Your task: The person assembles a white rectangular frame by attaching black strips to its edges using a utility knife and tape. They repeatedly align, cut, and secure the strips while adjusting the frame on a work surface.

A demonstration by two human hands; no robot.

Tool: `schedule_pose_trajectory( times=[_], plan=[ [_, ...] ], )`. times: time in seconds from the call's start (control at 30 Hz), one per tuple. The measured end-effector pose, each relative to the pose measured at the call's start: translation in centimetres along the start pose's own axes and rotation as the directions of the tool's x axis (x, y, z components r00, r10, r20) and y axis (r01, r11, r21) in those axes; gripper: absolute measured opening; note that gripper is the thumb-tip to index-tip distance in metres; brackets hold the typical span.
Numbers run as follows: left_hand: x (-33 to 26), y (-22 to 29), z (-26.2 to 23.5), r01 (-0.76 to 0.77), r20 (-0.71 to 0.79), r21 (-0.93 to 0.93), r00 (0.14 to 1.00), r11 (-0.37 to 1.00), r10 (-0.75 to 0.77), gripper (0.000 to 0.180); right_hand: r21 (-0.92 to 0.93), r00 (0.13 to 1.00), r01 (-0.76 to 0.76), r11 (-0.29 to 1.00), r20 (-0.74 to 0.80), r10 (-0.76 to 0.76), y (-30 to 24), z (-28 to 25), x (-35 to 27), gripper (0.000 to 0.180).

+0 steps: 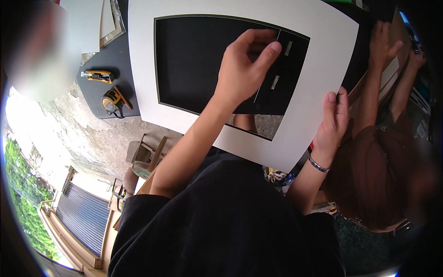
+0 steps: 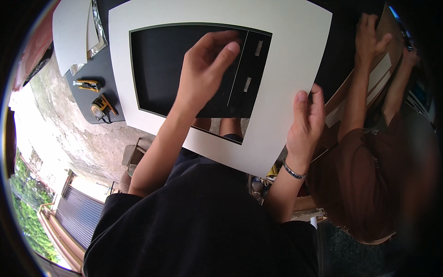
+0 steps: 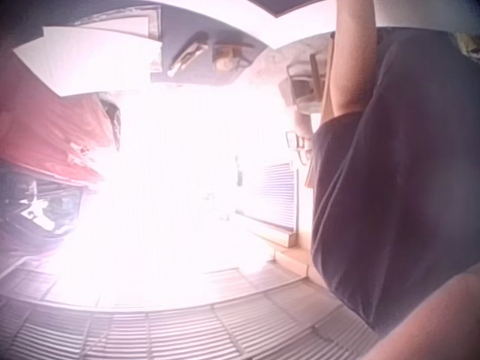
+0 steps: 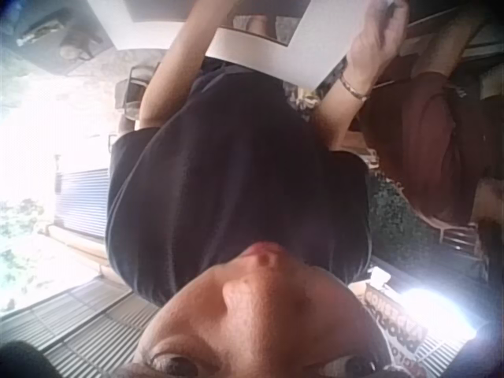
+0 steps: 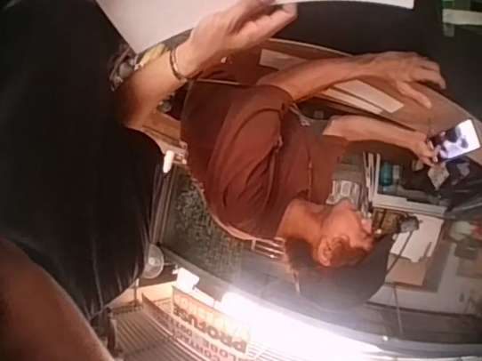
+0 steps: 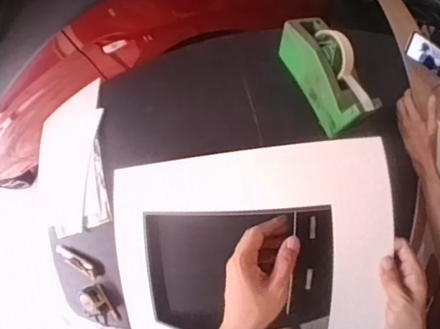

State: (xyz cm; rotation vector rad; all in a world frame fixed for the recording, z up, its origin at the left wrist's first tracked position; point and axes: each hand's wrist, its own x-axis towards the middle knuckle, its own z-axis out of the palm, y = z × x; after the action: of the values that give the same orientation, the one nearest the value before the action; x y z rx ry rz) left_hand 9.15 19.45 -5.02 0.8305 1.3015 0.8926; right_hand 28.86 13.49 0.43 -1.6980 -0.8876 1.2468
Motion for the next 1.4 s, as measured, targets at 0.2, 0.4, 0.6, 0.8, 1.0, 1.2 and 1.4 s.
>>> schedule_pose_trajectory(
  times=[0.2, 0.4, 0.6, 0.8, 1.0, 1.2, 1.4],
  plan=[
    [1.3, 0.2, 1.4, 0.155, 0.172, -0.538, 0.982, 0.829, -0.072, 0.027, 0.019, 0.999, -0.031, 0.999, 0.013, 0.031, -0.4, 0.1, -0.3, 0.026],
    [2.1, -0.1, 2.3, 0.149, 0.152, -0.555, 0.985, 0.818, -0.077, 0.028, 0.072, 0.998, -0.067, 0.995, 0.010, 0.066, -0.4, 0.0, -0.4, 0.026],
    [2.3, -0.1, 2.4, 0.132, 0.119, -0.540, 0.990, 0.831, -0.080, 0.026, 0.093, 0.997, -0.075, 0.993, 0.008, 0.074, -0.3, -0.1, -0.3, 0.027],
    [2.4, -0.1, 2.7, 0.139, 0.157, -0.665, 0.987, 0.734, -0.045, 0.022, 0.180, 0.995, -0.104, 0.978, 0.028, 0.101, 0.3, -0.2, -0.1, 0.031],
    [2.4, 0.4, 2.5, 0.171, 0.176, -0.656, 0.982, 0.735, -0.071, 0.018, 0.249, 0.991, -0.127, 0.960, 0.065, 0.114, 1.1, -0.2, 0.1, 0.036],
    [2.6, 0.1, 2.6, 0.157, 0.160, -0.651, 0.985, 0.743, -0.068, 0.019, 0.216, 0.990, -0.141, 0.966, 0.046, 0.134, 0.9, 0.1, 0.4, 0.036],
    [1.5, 1.1, 0.7, 0.220, 0.133, -0.369, 0.974, 0.903, -0.183, 0.026, 0.191, 0.986, -0.166, 0.967, 0.020, 0.166, 1.2, -0.3, 0.9, 0.031]
  ],
)
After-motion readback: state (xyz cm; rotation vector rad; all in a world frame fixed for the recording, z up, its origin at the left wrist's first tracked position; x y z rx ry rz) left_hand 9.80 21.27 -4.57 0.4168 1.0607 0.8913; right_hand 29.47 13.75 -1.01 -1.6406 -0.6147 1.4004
